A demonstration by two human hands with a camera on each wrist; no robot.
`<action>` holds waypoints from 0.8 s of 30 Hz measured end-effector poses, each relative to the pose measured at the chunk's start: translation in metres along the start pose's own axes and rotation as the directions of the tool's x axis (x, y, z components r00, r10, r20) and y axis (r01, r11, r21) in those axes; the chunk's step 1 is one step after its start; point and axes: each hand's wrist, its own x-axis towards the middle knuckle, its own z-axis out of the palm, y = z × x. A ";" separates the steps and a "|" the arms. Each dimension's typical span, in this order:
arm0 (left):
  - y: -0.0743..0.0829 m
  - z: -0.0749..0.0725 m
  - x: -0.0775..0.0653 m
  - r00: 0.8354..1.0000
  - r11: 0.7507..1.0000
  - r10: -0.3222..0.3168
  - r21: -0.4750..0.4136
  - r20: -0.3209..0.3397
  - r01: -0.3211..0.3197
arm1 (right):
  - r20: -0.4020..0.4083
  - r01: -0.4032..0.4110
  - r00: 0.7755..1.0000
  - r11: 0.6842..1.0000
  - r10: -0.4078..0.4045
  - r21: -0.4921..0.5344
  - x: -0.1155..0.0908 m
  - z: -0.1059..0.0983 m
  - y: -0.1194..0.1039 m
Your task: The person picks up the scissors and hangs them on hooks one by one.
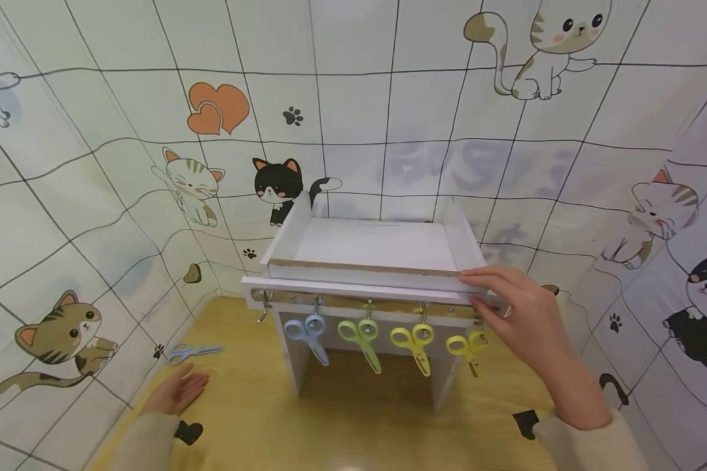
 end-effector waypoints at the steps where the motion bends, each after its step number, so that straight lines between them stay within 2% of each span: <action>1: 0.002 0.005 0.005 1.000 1.000 0.002 0.005 0.007 -0.002 | -0.007 -0.007 1.000 1.000 0.007 -0.007 -0.001 -0.003 0.001; 6: 0.012 0.027 0.026 0.999 0.998 0.018 0.060 0.039 -0.021 | -0.024 -0.046 0.999 0.998 0.045 -0.033 -0.005 -0.018 0.002; 9: 0.016 0.033 0.034 0.999 0.996 0.030 0.079 0.040 -0.033 | -0.052 -0.038 0.998 0.998 0.036 -0.039 -0.006 -0.021 0.002; 12: 0.019 0.031 0.038 0.999 0.994 0.044 0.095 0.019 -0.046 | -0.057 -0.023 0.998 0.999 0.022 -0.031 -0.005 -0.020 0.003; 18: 0.019 0.013 0.032 0.999 0.985 0.048 0.166 -0.011 -0.046 | -0.035 0.007 0.999 1.000 -0.007 0.008 -0.002 -0.011 0.001; 24: 0.017 0.000 0.033 0.997 0.982 0.059 0.184 -0.047 -0.049 | 0.020 -0.022 1.000 1.000 0.021 0.016 0.001 -0.005 -0.003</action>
